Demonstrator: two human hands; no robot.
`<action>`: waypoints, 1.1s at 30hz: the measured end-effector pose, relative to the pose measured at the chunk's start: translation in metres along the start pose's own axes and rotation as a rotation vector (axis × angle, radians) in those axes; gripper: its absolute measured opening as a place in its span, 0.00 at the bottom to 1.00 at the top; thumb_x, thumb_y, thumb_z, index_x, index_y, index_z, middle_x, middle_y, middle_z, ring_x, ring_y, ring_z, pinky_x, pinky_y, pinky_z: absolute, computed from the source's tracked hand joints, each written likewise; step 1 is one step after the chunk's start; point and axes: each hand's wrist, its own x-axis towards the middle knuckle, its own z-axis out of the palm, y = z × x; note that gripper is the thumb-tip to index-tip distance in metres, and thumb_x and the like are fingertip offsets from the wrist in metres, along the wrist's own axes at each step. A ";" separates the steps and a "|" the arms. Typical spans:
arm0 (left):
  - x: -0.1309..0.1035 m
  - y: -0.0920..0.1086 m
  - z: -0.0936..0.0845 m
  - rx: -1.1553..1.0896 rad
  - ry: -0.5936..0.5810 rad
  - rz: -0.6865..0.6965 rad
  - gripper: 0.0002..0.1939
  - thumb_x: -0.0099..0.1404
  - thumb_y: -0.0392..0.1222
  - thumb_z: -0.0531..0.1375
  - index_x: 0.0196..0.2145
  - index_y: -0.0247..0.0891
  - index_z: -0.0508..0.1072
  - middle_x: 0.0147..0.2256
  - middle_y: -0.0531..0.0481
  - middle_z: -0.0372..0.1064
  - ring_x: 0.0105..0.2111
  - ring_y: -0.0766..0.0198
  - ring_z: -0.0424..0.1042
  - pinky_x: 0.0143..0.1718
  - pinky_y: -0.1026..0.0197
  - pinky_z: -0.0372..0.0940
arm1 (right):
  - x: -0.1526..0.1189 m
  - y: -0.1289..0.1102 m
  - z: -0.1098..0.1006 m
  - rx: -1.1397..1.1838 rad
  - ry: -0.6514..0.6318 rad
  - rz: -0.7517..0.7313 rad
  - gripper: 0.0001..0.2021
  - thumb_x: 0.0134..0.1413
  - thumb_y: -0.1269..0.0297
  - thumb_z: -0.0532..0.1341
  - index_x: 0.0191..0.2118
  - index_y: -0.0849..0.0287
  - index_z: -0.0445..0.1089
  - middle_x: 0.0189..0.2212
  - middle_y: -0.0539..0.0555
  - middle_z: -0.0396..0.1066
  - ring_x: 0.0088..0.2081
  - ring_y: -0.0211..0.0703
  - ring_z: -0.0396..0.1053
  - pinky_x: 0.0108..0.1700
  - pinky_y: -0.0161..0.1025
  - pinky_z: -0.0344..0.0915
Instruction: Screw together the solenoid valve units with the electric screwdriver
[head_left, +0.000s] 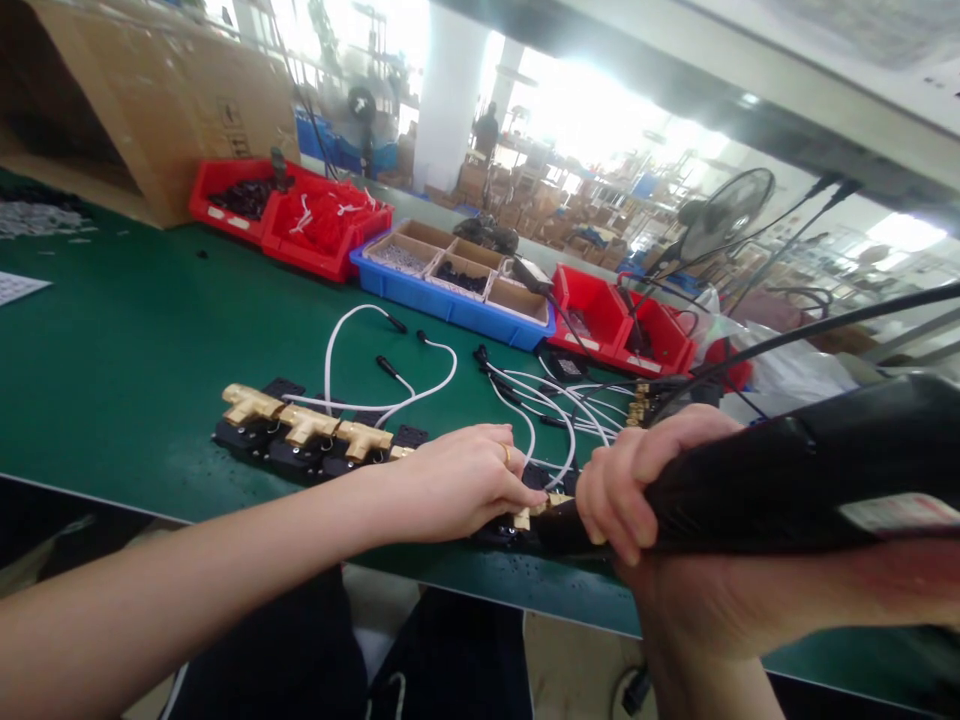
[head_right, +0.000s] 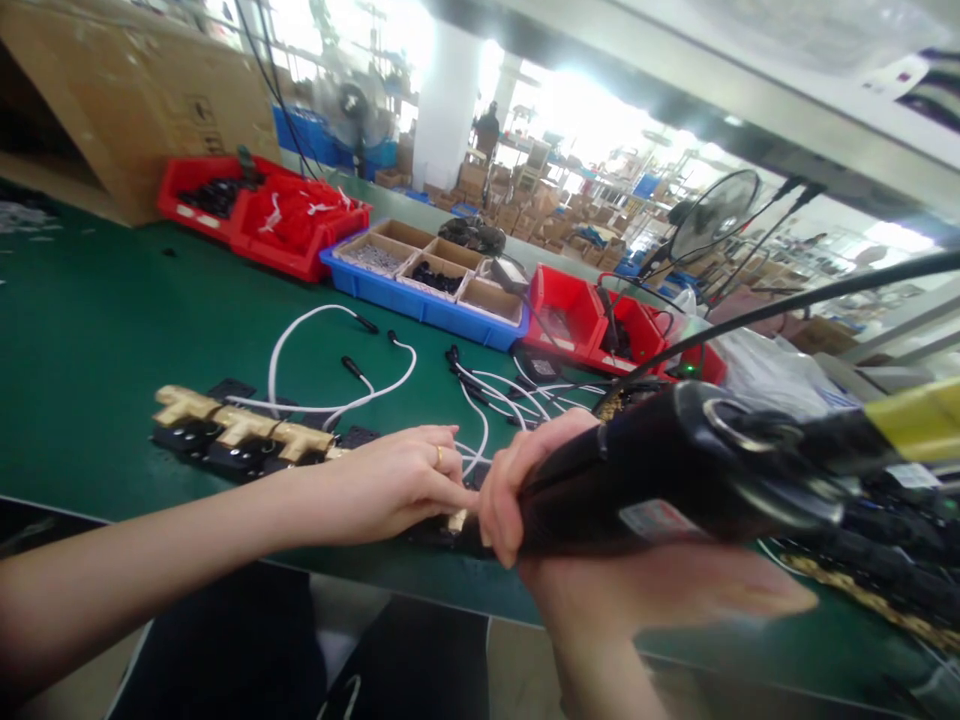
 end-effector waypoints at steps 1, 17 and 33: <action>0.000 0.000 0.000 0.003 -0.018 0.009 0.11 0.69 0.37 0.58 0.42 0.44 0.80 0.26 0.53 0.69 0.29 0.64 0.65 0.50 0.56 0.62 | -0.001 0.000 -0.001 0.009 -0.001 0.015 0.35 0.50 0.29 0.58 0.23 0.64 0.70 0.13 0.51 0.62 0.13 0.38 0.59 0.16 0.34 0.55; -0.014 0.010 -0.006 0.026 -0.026 -0.142 0.07 0.65 0.34 0.62 0.32 0.43 0.80 0.31 0.52 0.74 0.37 0.60 0.65 0.47 0.54 0.57 | -0.001 -0.005 0.027 0.016 -0.150 0.008 0.11 0.55 0.55 0.69 0.31 0.57 0.72 0.15 0.45 0.65 0.12 0.35 0.59 0.16 0.32 0.60; -0.006 0.007 -0.005 -0.067 0.027 -0.129 0.10 0.63 0.35 0.64 0.24 0.39 0.78 0.29 0.51 0.75 0.36 0.60 0.66 0.45 0.55 0.59 | -0.004 -0.002 0.036 -0.042 -0.066 0.023 0.14 0.52 0.50 0.70 0.30 0.56 0.73 0.13 0.45 0.61 0.11 0.34 0.54 0.15 0.32 0.55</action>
